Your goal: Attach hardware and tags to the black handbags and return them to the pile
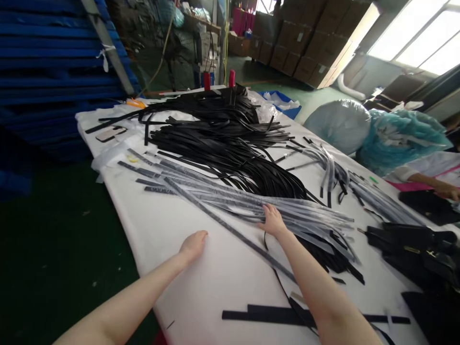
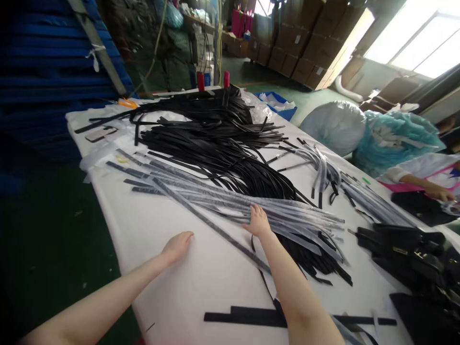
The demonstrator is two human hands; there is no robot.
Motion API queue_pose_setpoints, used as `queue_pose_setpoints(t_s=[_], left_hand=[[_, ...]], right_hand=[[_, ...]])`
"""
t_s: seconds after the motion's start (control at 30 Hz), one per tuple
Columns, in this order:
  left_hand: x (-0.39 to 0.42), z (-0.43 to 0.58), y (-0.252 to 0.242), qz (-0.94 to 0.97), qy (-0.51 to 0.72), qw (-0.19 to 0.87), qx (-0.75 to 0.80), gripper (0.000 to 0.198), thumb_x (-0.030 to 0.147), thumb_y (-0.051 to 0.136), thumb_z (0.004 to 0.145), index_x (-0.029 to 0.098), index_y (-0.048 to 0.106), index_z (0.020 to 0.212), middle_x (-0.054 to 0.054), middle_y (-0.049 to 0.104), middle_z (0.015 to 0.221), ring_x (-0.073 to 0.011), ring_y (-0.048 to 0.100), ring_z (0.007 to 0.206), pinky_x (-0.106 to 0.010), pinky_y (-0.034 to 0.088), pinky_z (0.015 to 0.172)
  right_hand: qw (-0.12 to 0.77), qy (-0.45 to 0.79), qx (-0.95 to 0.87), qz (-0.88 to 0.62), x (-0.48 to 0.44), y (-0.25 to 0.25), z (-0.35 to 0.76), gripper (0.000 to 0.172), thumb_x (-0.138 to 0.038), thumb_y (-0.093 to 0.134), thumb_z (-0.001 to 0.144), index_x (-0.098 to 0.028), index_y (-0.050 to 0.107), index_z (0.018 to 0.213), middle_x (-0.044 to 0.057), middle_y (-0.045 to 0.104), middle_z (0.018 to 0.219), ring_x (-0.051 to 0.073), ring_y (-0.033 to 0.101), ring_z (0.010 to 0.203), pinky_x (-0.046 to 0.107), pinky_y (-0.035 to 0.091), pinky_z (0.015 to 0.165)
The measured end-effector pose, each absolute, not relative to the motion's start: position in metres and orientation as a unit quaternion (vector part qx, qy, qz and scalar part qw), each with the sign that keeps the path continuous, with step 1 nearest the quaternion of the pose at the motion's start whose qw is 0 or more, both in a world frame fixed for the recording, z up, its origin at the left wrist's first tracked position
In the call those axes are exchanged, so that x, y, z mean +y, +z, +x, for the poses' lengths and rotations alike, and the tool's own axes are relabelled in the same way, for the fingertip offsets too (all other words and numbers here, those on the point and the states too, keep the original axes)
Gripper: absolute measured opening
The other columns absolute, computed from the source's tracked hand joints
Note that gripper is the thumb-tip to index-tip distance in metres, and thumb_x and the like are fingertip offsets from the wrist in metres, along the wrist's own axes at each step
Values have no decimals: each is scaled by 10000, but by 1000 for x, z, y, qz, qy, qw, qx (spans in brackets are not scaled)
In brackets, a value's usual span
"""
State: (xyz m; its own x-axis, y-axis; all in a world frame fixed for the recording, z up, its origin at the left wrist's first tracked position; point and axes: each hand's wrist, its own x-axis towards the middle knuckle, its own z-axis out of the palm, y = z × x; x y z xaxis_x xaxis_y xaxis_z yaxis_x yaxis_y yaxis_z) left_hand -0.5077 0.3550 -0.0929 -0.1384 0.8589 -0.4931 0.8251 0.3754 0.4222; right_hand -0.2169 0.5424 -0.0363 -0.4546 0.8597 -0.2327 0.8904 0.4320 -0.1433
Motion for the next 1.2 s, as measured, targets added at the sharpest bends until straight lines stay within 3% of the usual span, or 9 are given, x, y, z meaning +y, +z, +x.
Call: queue_pose_setpoints(t_s=[0.17, 0.33, 0.53, 0.73, 0.8, 0.87, 1.0, 1.1, 1.2], left_hand=[[395, -519, -106, 578, 19, 342, 741, 384, 177, 319, 942, 190, 551, 1248, -84, 611, 1303, -204, 558, 1190, -320, 374, 1043], [401, -516, -111, 602, 17, 364, 711, 396, 247, 460, 898, 213, 520, 1288, -64, 589, 1332, -208, 532, 1221, -303, 364, 1058], [401, -513, -113, 628, 0, 341, 699, 688, 280, 531, 847, 193, 263, 1475, -113, 472, 1430, -262, 444, 1294, -355, 323, 1089], [405, -503, -103, 669, -47, 284, 685, 803, 216, 520, 834, 148, 113, 1524, -160, 532, 1267, -299, 490, 1169, -364, 367, 1001], [405, -498, -95, 698, -72, 256, 665, 746, 158, 491, 839, 146, 175, 1514, -160, 543, 1205, -294, 505, 1106, -368, 388, 950], [403, -493, -88, 728, -93, 233, 638, 615, 93, 428, 852, 157, 332, 1456, -152, 550, 1159, -283, 503, 1076, -369, 395, 920], [398, -472, -77, 769, -111, 223, 588, 398, 30, 360, 858, 149, 613, 1141, -152, 553, 1153, -270, 482, 1105, -368, 382, 953], [393, -451, -73, 808, -118, 214, 536, 376, 4, 344, 844, 115, 647, 1037, -181, 569, 1136, -285, 505, 1086, -397, 398, 953], [394, -431, -83, 844, -132, 194, 483, 390, -16, 298, 826, 74, 669, 902, -210, 608, 975, -310, 567, 936, -444, 455, 847]], right_hand=[[79, -117, 860, 490, 611, -63, -278, 892, -463, 720, 697, -63, 361, 1409, 208, 324, 1500, 319, 265, 1387, 407, 200, 1119], [95, -124, 866, 474, 623, -89, -315, 829, -559, 724, 668, -52, 493, 1281, 232, 543, 1258, 342, 460, 1190, 424, 296, 1036], [89, -113, 864, 482, 569, -94, -310, 657, -670, 617, 730, -105, 602, 1066, 219, 563, 1105, 360, 451, 1089, 475, 326, 970], [96, -157, 888, 423, 483, -85, -283, 598, -689, 575, 756, -140, 622, 987, 173, 549, 1073, 322, 463, 1052, 432, 338, 983], [129, -179, 884, 412, 453, -85, -275, 584, -634, 653, 712, -139, 597, 1016, 162, 551, 1046, 317, 482, 1007, 430, 376, 935], [150, -171, 884, 409, 426, -86, -267, 486, -446, 705, 712, -121, 563, 1045, 172, 546, 1055, 321, 490, 997, 427, 408, 880], [171, -168, 866, 439, 377, -85, -255, 349, -124, 620, 704, -81, 529, 1037, 199, 556, 1024, 304, 527, 938, 389, 447, 769], [175, -194, 852, 454, 351, -82, -245, 301, -120, 607, 716, -90, 527, 1005, 163, 580, 976, 264, 554, 902, 369, 452, 789], [167, -212, 842, 468, 340, -85, -223, 290, -182, 602, 760, -116, 516, 1029, 113, 593, 990, 227, 572, 887, 338, 458, 785]])
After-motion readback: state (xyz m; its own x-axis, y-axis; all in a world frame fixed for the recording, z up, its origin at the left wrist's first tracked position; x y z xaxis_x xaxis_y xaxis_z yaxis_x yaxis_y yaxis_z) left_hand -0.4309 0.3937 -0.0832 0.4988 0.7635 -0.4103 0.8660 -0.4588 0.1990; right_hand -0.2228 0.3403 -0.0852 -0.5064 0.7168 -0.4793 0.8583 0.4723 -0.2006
